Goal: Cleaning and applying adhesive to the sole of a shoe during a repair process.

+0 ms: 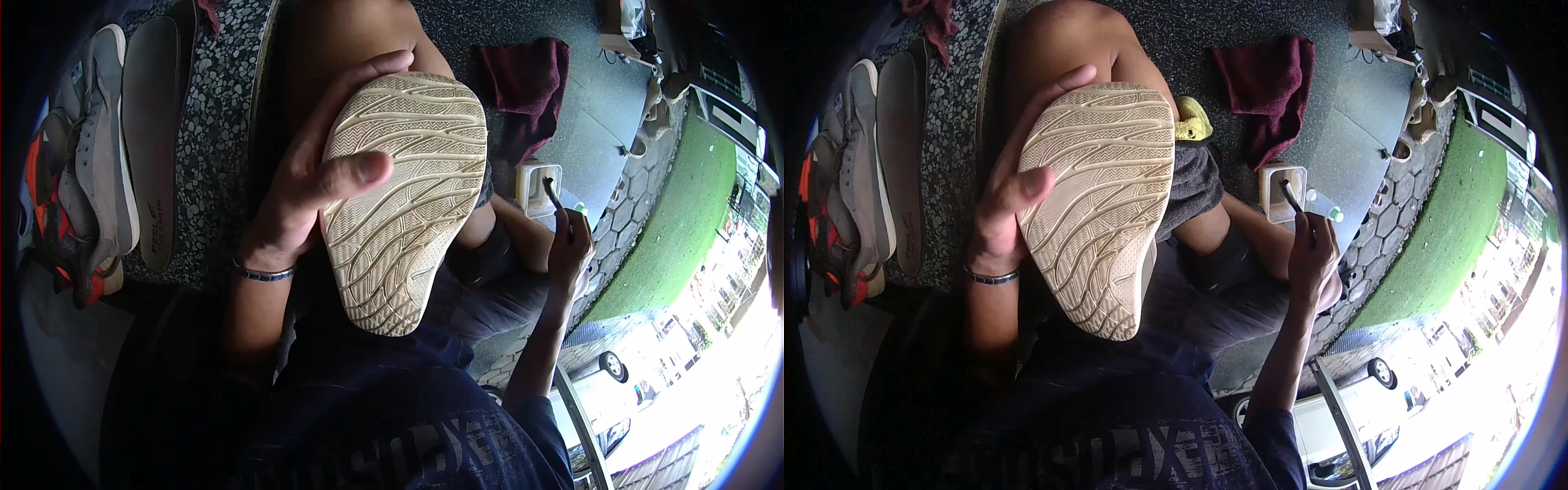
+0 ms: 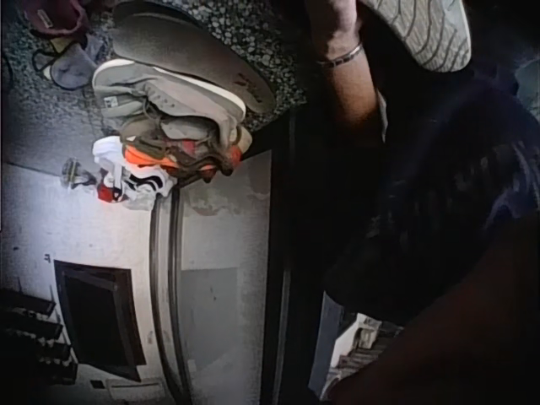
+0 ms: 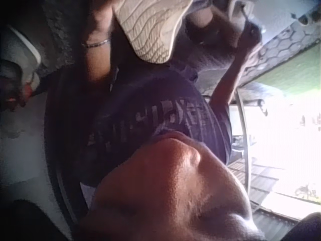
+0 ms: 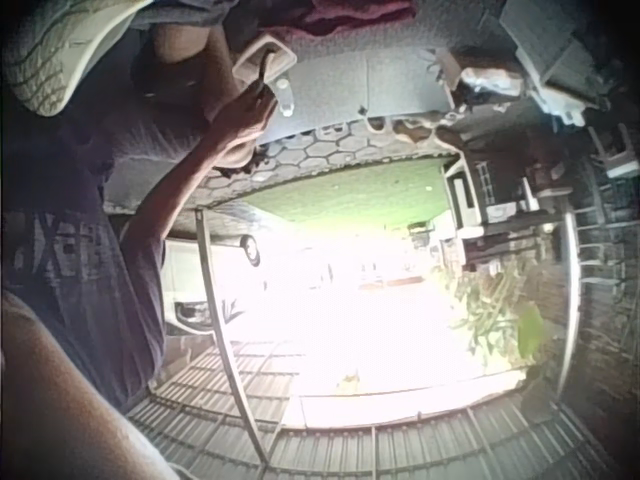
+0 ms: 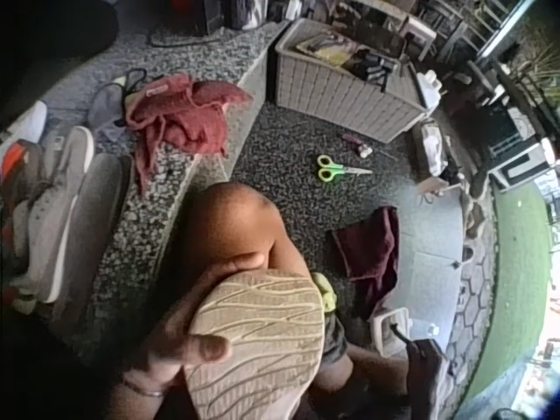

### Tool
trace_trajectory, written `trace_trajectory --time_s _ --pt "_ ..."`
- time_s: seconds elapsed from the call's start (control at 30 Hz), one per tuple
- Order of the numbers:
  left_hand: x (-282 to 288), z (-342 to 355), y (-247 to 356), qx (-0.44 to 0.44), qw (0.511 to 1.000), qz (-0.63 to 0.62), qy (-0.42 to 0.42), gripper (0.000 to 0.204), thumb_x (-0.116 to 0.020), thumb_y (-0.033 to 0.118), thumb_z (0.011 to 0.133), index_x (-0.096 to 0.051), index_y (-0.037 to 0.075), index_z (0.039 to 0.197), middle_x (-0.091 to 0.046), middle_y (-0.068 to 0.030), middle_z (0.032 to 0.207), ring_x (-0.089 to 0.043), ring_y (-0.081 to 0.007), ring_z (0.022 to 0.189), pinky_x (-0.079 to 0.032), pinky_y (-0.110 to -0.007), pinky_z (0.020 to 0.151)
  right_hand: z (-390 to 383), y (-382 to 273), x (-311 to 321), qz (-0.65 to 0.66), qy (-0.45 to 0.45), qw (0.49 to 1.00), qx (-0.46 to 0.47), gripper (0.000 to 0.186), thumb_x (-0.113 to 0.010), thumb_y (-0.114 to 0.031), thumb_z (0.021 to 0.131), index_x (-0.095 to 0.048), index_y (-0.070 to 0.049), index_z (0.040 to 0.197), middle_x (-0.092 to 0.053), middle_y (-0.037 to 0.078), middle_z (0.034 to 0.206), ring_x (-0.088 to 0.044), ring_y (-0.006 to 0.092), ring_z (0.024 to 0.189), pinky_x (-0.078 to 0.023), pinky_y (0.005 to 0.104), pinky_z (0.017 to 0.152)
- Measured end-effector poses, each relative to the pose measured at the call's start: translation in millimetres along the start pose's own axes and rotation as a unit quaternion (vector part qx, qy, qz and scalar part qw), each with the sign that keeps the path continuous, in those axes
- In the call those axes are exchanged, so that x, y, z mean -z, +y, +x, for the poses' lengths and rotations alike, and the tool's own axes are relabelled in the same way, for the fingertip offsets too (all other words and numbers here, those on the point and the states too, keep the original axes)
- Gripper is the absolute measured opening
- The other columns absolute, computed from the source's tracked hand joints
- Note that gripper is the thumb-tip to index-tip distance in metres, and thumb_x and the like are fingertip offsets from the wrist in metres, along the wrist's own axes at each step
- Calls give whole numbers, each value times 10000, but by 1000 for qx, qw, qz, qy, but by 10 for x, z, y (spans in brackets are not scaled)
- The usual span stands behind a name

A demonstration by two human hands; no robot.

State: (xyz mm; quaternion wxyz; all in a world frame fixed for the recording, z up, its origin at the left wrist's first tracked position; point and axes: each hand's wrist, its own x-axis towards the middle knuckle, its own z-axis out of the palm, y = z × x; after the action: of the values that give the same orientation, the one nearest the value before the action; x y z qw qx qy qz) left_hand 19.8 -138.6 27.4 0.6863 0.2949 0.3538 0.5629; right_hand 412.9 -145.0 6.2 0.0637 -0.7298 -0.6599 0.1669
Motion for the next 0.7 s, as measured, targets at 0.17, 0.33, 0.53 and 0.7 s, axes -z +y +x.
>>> trace_trajectory --time_s 0.17,0.33,0.53,0.7 --pt "-207 -8 22 47 992 110 49 570 -634 61 987 -426 8 1515 -601 -161 1350 -595 -197 1239 -494 -335 1075 6 -714 -11 100 38 985 135 118 -612 -88 972 -675 -16 1041 -638 157 922 -618 332 834 -460 410 758" --pt "-272 -16 -50 56 982 175 51 499 -616 82 996 -502 -1 1474 -588 -133 1410 -558 -171 1290 -432 -321 1116 31 -1364 47 102 43 964 243 93 -581 -88 904 -643 -40 954 -587 119 862 -572 291 831 -379 411 816" --pt "-225 35 -108 51 972 226 44 483 -625 80 993 -515 -4 1457 -616 -124 1374 -567 -177 1281 -440 -322 1107 14 -1590 3 42 122 947 293 455 -787 -283 805 -489 -88 520 -446 33 545 -444 218 586 -347 357 686" --pt "-177 -16 -113 35 964 262 23 441 -627 80 1008 -531 -5 1430 -626 -119 1348 -572 -174 1274 -438 -324 1111 42 -1494 -205 65 197 906 368 444 -842 -217 773 -498 -106 515 -468 8 529 -461 174 551 -333 351 563"
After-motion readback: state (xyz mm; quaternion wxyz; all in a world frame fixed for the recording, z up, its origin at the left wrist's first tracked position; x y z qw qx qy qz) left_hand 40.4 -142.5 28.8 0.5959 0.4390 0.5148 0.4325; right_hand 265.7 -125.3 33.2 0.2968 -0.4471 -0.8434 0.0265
